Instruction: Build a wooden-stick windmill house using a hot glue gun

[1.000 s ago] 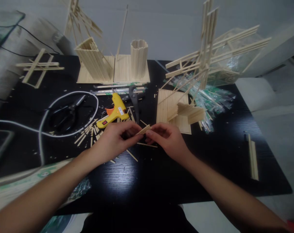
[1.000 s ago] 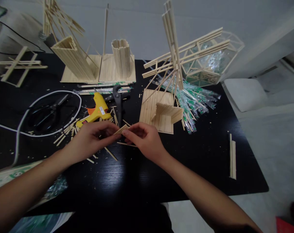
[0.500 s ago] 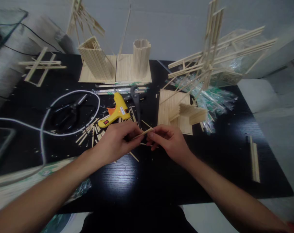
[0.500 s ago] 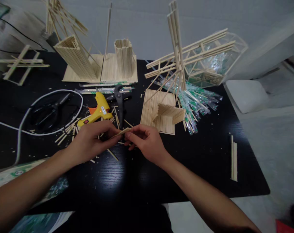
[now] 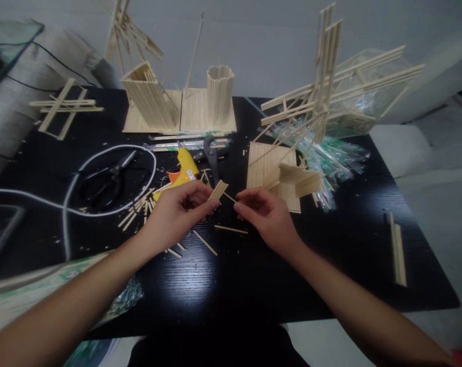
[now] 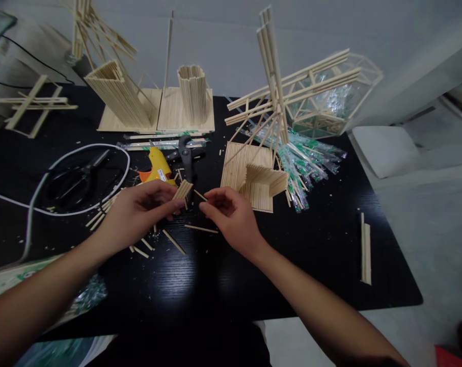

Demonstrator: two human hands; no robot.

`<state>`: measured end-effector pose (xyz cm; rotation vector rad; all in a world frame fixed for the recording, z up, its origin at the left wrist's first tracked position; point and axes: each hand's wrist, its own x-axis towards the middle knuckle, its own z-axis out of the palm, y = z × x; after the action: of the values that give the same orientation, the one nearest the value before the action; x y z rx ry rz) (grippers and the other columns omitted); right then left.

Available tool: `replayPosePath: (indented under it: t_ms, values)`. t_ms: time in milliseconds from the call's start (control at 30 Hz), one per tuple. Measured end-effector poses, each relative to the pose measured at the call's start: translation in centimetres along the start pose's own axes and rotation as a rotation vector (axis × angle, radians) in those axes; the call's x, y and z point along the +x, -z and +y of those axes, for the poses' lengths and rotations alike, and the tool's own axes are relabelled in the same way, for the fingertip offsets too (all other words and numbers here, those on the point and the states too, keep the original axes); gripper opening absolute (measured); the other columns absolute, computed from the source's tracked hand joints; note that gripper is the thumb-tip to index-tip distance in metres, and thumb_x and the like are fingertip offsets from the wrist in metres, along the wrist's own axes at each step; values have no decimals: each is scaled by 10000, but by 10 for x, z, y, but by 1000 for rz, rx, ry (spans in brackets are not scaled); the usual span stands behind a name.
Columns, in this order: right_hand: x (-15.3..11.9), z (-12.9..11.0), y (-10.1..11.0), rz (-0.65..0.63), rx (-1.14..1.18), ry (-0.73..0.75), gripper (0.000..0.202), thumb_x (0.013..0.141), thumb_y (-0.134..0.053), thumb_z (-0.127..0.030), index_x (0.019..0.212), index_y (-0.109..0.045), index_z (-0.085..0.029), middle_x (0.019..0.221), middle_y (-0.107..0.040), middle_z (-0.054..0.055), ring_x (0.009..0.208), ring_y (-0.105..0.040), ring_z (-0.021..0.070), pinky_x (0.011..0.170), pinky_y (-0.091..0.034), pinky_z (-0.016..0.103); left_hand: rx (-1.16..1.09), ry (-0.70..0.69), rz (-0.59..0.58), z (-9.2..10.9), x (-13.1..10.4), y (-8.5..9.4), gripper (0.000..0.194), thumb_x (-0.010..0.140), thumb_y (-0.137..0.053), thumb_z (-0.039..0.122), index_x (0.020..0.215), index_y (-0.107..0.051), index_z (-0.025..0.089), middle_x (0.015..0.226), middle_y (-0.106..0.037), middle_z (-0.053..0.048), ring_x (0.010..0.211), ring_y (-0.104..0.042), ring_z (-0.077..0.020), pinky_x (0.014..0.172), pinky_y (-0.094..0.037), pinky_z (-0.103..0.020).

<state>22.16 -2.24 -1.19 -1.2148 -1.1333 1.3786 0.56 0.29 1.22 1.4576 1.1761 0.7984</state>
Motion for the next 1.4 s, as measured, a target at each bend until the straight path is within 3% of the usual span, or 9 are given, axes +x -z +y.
replayPosePath:
  t_ms: [433, 567, 667, 900, 1067, 1133, 1233, 1300, 1400]
  values:
    - [-2, 4, 1, -13, 6, 60, 297, 767, -899, -289, 1021, -752, -241, 979, -791, 29, 952, -767, 192, 925, -649, 375, 66, -34, -36, 2, 0, 0, 225, 866, -796, 384, 932, -761, 172, 808, -757, -21, 641, -635, -118, 573, -502, -218]
    - [-5, 0, -2, -27, -14, 110, 339, 782, -889, -301, 1094, -765, -253, 974, -790, 25, 914, -764, 179, 820, -661, 320, 165, -99, -89, 0, -1, 0, 168, 899, -763, 357, 932, -775, 193, 777, -735, 2, 619, -596, -103, 565, -473, -209]
    - [-6, -5, -2, 10, -105, 158, 133, 879, -805, -307, 997, -799, -243, 878, -793, 19, 765, -751, 154, 728, -651, 299, 201, -135, -121, 0, -3, 0, 101, 906, -756, 308, 926, -783, 213, 760, -722, 19, 623, -589, -97, 572, -462, -201]
    - [-6, -15, 1, 118, -78, 138, 206, 956, -726, -366, 833, -734, -201, 672, -716, -15, 558, -669, 111, 553, -584, 237, 189, -143, -27, 4, -2, 2, 131, 880, -794, 332, 878, -783, 202, 782, -721, 6, 648, -583, -111, 604, -461, -236]
    - [-6, -10, -1, 23, -79, 88, 277, 963, -705, -439, 809, -701, -207, 685, -712, -4, 606, -680, 123, 601, -598, 257, 129, -139, 11, 9, 0, 7, 126, 887, -789, 338, 868, -804, 214, 823, -724, -3, 695, -602, -122, 640, -455, -254]
    - [-5, -8, 0, -48, -28, 71, 205, 876, -812, -393, 987, -739, -237, 859, -765, 13, 762, -735, 156, 716, -645, 301, 105, -94, -39, 9, -1, 7, 132, 902, -772, 345, 882, -807, 219, 759, -701, 13, 625, -560, -105, 585, -426, -243]
    - [-5, -6, 1, -187, 69, 54, 463, 811, -870, -302, 1246, -712, -317, 1140, -769, 24, 976, -753, 190, 883, -658, 372, 39, -33, -124, 7, -1, 4, 123, 895, -771, 322, 946, -794, 213, 759, -711, 16, 609, -563, -97, 563, -432, -223]
    - [-4, -6, 2, -238, 93, 52, 453, 812, -864, -271, 1241, -728, -326, 1181, -767, 21, 997, -751, 190, 914, -651, 387, -9, 0, -150, 6, -1, 1, 152, 868, -791, 307, 970, -767, 196, 790, -722, 8, 622, -585, -99, 571, -457, -216]
    - [-4, -8, 2, -233, 97, 46, 321, 788, -884, -261, 1090, -780, -291, 1035, -792, 9, 899, -751, 173, 863, -651, 358, -44, 25, -181, 5, -1, -2, 179, 854, -797, 305, 959, -726, 179, 791, -715, 2, 631, -608, -104, 579, -479, -212]
